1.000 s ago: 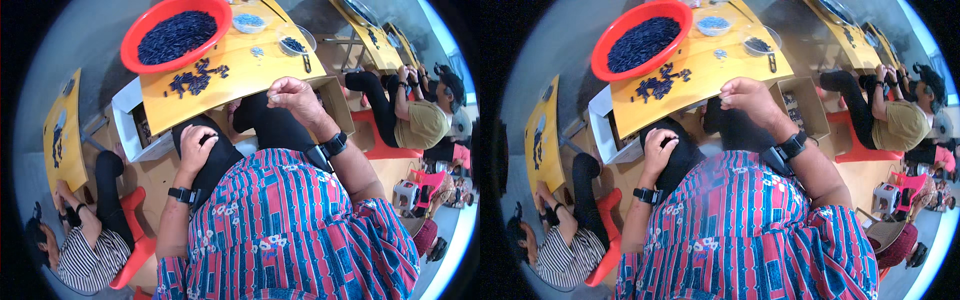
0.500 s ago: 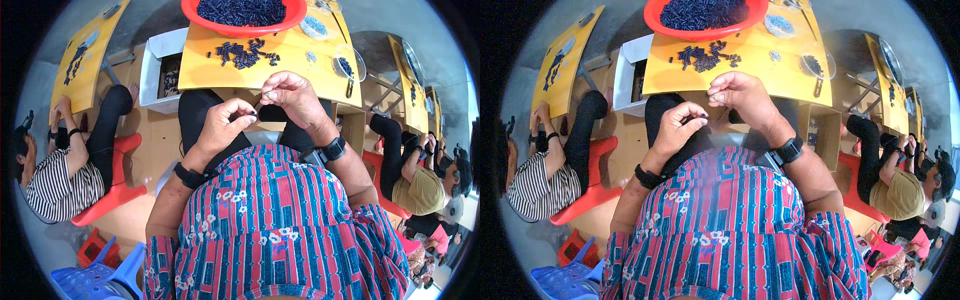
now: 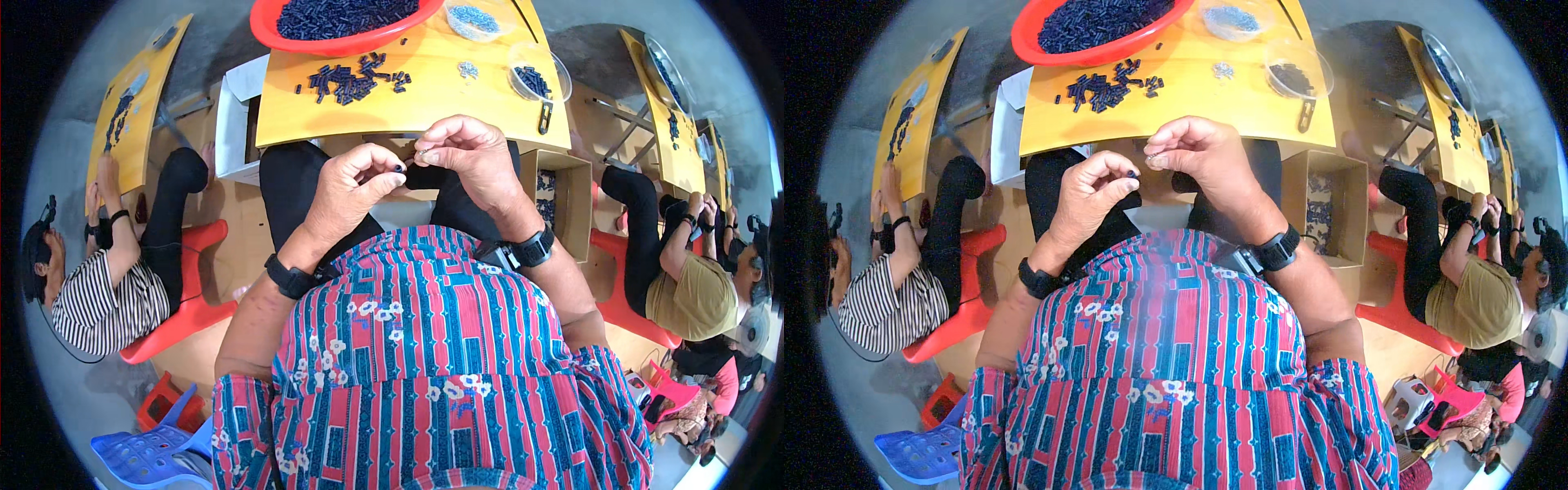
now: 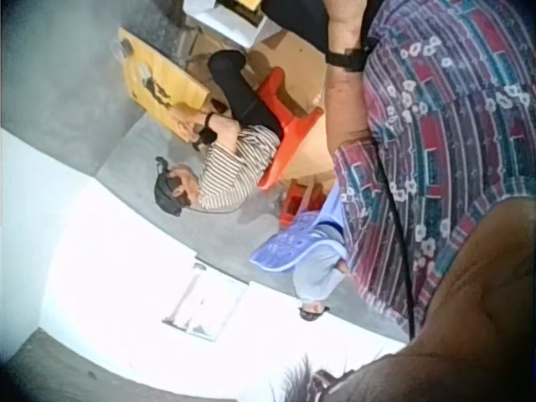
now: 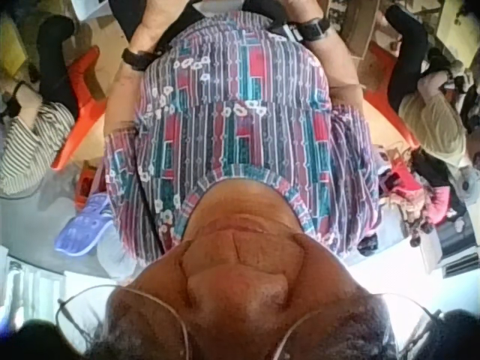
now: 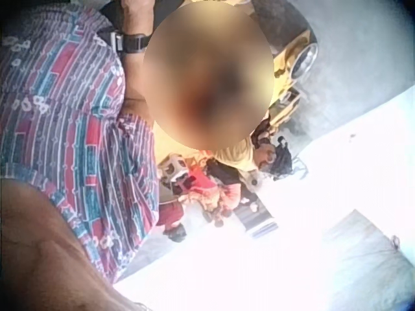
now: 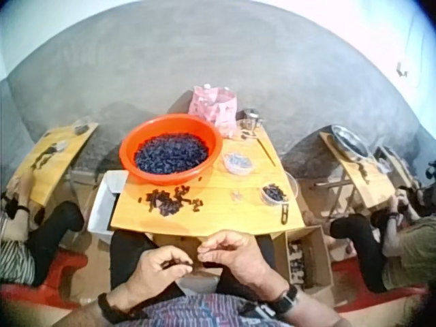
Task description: Assembling small blue plastic tubes by inserting white internal components manually.
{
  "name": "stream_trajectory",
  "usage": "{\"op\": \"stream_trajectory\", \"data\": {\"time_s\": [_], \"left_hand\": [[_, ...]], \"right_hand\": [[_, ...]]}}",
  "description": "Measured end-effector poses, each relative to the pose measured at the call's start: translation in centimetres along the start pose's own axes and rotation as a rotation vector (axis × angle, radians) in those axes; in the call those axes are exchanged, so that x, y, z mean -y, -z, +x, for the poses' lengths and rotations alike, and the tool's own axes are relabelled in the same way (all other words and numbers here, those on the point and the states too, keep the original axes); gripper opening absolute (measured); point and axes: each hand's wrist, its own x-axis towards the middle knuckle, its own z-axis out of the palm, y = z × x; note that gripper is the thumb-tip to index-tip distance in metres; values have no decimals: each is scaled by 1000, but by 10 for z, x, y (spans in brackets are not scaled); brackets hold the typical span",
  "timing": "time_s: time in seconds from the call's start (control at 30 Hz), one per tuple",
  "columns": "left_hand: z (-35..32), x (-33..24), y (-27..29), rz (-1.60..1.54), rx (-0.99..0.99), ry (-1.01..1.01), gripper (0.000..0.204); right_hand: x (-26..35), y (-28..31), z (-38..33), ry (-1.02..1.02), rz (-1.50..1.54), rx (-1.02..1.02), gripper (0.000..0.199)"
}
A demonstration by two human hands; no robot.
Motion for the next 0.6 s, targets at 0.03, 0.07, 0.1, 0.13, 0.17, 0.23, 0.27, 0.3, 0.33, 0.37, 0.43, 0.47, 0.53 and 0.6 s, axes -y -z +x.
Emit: {"op": "stream_trajectory", "data": {"time_s": [0.03,0.07,0.1,0.13,0.17,0.23,0.27,0.3,0.33,0.37,0.43,0.47,0.53,0.6], "left_hand": [[0,1,0,-62,10,4,8],[-1,1,0,-64,4,5,8],[0,0,1,-60,12,15,8],[0,1,1,-57,19,25,8],[0,1,1,-58,16,23,8],[0,2,0,-58,24,-2,8],[0,3,0,-59,22,-4,8],[1,4,0,-56,27,-19,9],[1,5,0,-53,32,-33,9],[2,4,-1,-56,32,-34,9],[2,2,-3,-96,27,-2,10],[1,3,-4,-100,26,-1,10],[0,3,-5,-94,14,11,8],[0,7,-4,-98,8,8,8]], "right_hand": [[0,-1,-2,2,-19,-12,15],[0,-2,-3,4,-38,-22,14],[1,-2,-3,2,-40,-19,14],[2,-3,-3,11,-82,-29,14],[4,-3,-3,21,-124,-39,13],[6,-4,-4,34,-175,-40,13],[6,-5,-5,48,-224,-43,12],[6,-5,-5,48,-226,-43,12],[6,-5,-5,57,-221,-40,12],[6,-5,-5,66,-216,-37,12],[7,-5,-7,61,-214,-47,12],[6,-5,-8,59,-209,-55,13],[8,-3,-7,63,-253,-32,15],[9,-4,-6,69,-295,-8,18]]}}
